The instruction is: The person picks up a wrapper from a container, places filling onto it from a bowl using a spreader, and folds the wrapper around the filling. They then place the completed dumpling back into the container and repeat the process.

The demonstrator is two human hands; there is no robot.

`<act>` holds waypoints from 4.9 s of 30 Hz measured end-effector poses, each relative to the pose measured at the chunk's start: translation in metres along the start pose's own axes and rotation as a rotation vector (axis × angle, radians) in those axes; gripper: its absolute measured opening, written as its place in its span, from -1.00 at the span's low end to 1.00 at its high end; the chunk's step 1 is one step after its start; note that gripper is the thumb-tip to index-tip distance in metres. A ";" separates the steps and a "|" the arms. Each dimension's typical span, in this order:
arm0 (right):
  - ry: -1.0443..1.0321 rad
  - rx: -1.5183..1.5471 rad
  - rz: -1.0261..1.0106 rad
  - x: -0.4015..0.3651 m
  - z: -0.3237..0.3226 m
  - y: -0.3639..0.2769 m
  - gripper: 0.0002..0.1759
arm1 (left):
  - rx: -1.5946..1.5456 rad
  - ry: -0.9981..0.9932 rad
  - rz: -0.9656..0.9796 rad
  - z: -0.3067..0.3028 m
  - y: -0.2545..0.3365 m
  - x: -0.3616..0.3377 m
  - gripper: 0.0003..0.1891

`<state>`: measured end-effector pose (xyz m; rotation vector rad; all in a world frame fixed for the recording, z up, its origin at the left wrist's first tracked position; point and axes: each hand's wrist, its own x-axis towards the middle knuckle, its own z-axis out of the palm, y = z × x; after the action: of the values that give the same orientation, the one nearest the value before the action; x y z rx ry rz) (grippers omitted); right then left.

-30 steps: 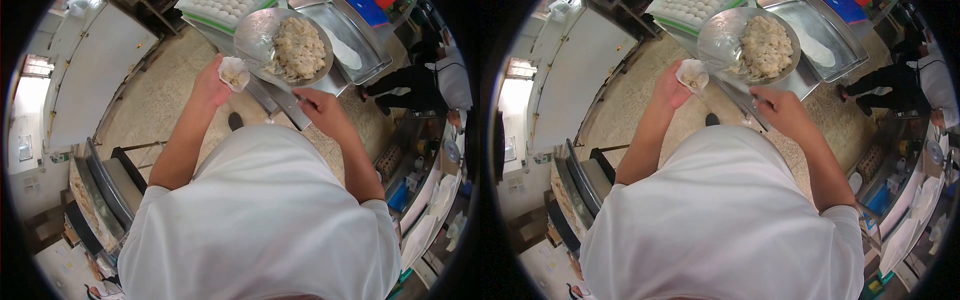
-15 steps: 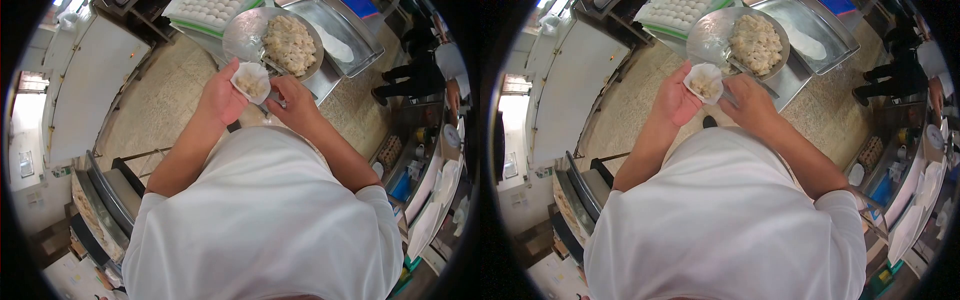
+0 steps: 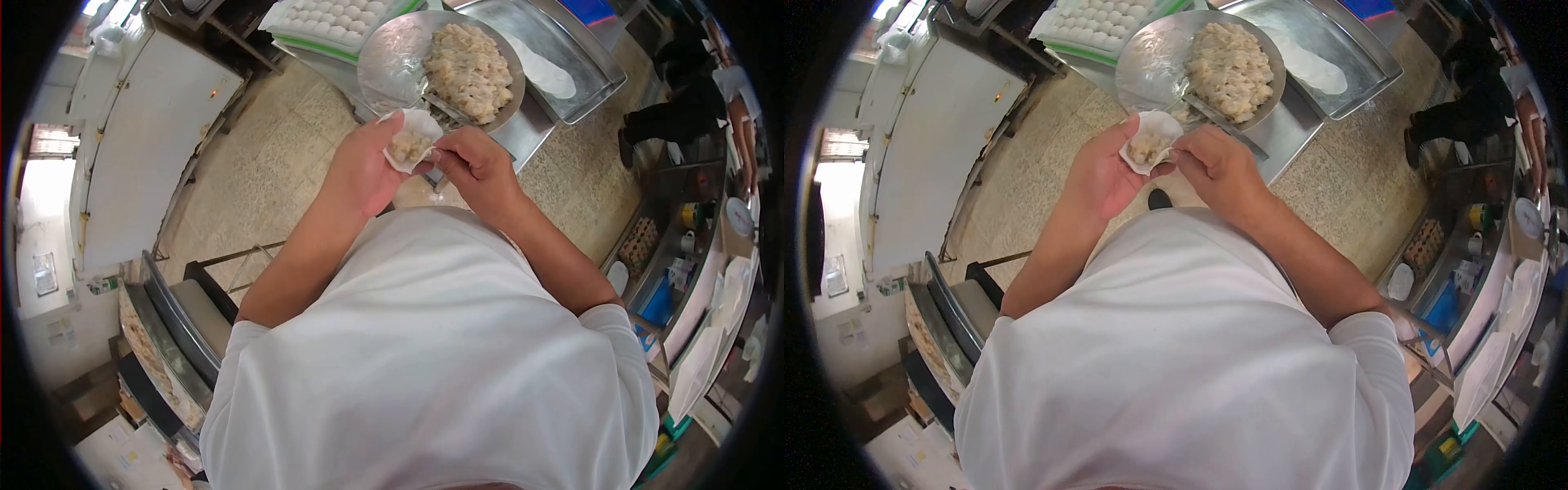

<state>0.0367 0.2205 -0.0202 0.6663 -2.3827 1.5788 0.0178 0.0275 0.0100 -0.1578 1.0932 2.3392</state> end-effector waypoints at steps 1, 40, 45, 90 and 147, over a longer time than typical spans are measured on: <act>-0.014 0.023 0.039 -0.001 -0.001 -0.002 -0.84 | 0.072 0.006 -0.004 -0.001 -0.001 -0.001 -0.61; -0.059 0.313 0.384 -0.005 -0.007 -0.001 -0.86 | 0.484 0.149 0.030 0.016 -0.016 -0.012 -0.73; -0.112 0.155 0.209 -0.005 -0.010 0.000 -0.89 | 0.528 0.160 0.040 0.013 -0.017 -0.012 -0.74; -0.074 -0.016 0.149 -0.011 0.005 0.000 -0.89 | 0.735 0.180 0.112 0.005 -0.020 -0.016 -0.76; -0.115 -0.180 0.087 0.004 -0.010 -0.013 -0.84 | 0.974 0.213 0.208 0.011 -0.026 -0.017 -0.76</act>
<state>0.0385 0.2247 -0.0039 0.6412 -2.6320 1.3691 0.0466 0.0418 0.0051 0.0821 2.2966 1.7090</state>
